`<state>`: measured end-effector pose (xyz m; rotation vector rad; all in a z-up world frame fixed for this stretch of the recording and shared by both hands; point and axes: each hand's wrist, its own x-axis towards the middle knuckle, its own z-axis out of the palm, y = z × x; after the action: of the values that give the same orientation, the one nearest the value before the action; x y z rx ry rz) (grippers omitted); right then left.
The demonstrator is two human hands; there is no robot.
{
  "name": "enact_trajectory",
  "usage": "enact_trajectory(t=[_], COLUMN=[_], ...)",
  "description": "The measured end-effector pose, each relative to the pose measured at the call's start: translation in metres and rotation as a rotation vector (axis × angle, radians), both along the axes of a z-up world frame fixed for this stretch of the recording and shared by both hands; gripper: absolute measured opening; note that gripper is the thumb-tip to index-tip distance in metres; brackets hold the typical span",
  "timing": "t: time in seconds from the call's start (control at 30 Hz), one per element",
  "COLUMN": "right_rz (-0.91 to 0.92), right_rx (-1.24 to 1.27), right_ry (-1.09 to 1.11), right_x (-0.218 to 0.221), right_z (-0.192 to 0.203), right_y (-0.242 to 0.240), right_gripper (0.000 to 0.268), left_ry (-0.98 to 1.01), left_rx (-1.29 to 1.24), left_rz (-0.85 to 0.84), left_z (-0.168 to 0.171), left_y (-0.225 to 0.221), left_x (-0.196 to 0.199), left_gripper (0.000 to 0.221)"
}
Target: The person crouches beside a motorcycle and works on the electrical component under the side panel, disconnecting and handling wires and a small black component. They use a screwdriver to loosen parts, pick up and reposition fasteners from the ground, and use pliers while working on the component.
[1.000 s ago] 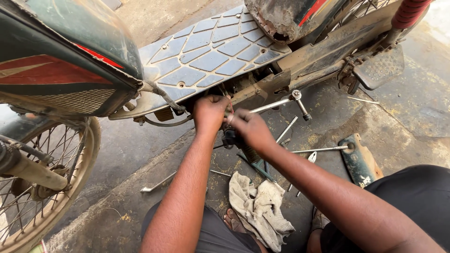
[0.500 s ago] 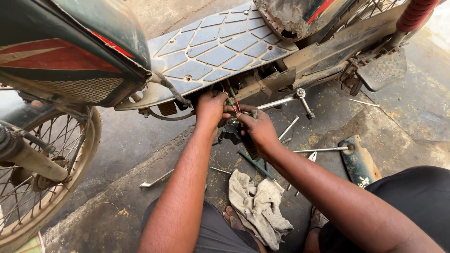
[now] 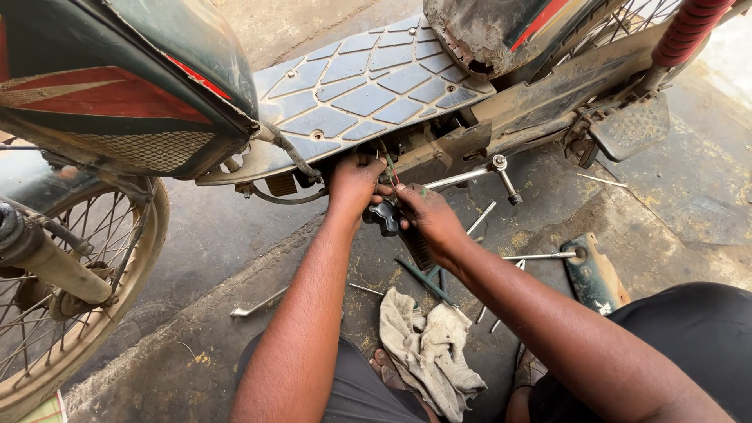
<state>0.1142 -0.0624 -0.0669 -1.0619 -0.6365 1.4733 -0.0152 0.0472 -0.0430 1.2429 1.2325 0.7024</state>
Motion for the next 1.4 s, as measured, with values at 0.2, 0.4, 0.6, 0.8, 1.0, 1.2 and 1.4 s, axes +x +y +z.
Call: enact_trajectory(t=[0.2,0.4,0.6,0.8,1.0,1.2,1.4], right_rz=[0.135,0.635,0.654,0.925,0.992,0.907,0.895], right_rx=[0.069,0.141,0.047,0.268,0.405,0.632,0.377], right_ry=[-0.585,-0.580,-0.752,-1.095,-0.929,-0.760,-0.760], right_x=[-0.033,-0.091,-0.072,-0.063,-0.032,0.053,0.080], right_z=[0.003,-0.032,0.015,0.034,0.112,0.179,0.178], right_y=[-0.031,-0.093,-0.070,-0.076,-0.074,-0.073,-0.074], right_gripper=[0.049,0.035,0.036,0.044,0.038,0.035,0.031], left_ry=[0.144,0.045,-0.004,-0.036,0.103,0.546,0.755], left_rx=[0.114,-0.026,-0.096,-0.082,-0.017,0.158,0.436], left_rz=[0.020,-0.003,-0.008,-0.009,0.072,-0.052,-0.093], left_z=[0.003,0.000,0.017,0.012,0.027,0.031,0.027], left_y=[-0.002,0.004,-0.001,0.002,0.005,0.004,-0.008], left_x=[0.004,0.002,-0.007,-0.009,-0.019,-0.036,-0.043], left_gripper=[0.027,0.028,0.029,0.027,0.042,0.056,0.039])
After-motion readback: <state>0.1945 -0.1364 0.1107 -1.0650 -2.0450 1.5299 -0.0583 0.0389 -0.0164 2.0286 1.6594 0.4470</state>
